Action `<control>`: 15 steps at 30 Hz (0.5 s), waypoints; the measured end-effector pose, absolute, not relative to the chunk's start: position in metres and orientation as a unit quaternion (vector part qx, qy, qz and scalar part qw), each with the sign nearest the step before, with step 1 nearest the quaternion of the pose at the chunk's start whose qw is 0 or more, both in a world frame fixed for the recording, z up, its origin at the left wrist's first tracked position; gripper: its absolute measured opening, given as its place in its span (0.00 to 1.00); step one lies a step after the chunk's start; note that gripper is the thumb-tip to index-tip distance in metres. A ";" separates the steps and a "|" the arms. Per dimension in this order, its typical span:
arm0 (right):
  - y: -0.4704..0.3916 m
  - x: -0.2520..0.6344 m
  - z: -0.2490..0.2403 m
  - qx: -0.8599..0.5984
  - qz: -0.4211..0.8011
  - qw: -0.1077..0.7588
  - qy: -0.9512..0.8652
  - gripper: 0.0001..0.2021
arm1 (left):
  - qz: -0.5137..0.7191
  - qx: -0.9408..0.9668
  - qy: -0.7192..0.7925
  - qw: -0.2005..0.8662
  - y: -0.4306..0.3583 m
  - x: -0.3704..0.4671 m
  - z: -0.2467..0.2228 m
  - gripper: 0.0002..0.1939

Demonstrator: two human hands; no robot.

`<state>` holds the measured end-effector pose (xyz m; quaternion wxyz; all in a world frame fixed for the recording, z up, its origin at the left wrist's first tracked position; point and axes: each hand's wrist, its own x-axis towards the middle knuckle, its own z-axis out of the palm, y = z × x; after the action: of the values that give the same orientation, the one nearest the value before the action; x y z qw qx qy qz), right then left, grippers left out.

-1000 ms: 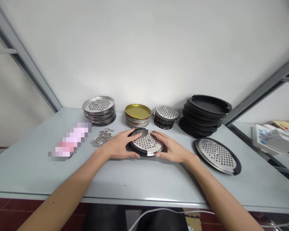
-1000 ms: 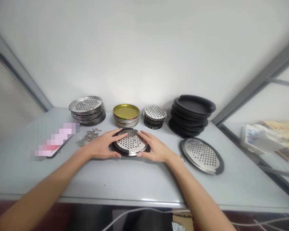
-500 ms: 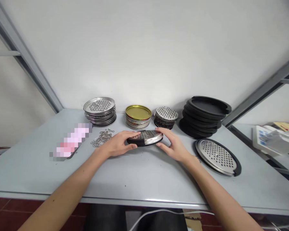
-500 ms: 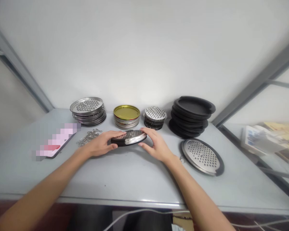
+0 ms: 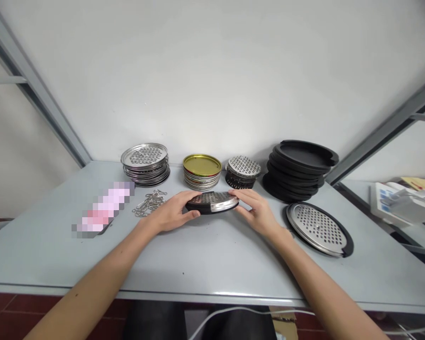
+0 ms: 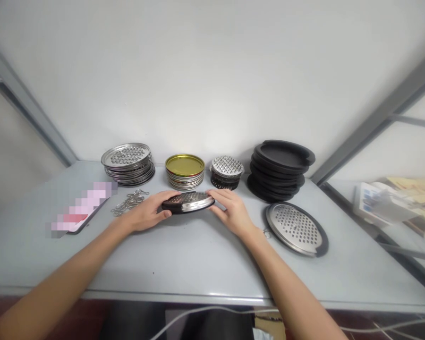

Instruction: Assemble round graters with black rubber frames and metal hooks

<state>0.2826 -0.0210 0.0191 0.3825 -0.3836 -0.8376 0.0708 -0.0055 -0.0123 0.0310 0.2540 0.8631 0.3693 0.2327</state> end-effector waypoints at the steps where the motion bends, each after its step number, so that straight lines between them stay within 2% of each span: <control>1: -0.021 0.283 0.019 -0.382 0.067 0.383 -0.839 0.18 | 0.236 0.865 0.368 0.246 -0.012 -0.005 0.031 0.36; 5: -0.021 0.282 0.018 -0.370 0.054 0.388 -0.842 0.18 | 0.239 0.871 0.370 0.219 -0.013 -0.004 0.033 0.39; 15: -0.022 0.279 0.017 -0.394 0.050 0.408 -0.822 0.18 | 0.251 0.866 0.375 0.215 -0.010 -0.005 0.030 0.33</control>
<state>0.2788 -0.0221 0.0166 0.4075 -0.3944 -0.8221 0.0499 -0.0050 -0.0105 0.0301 0.2151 0.8661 0.3749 0.2512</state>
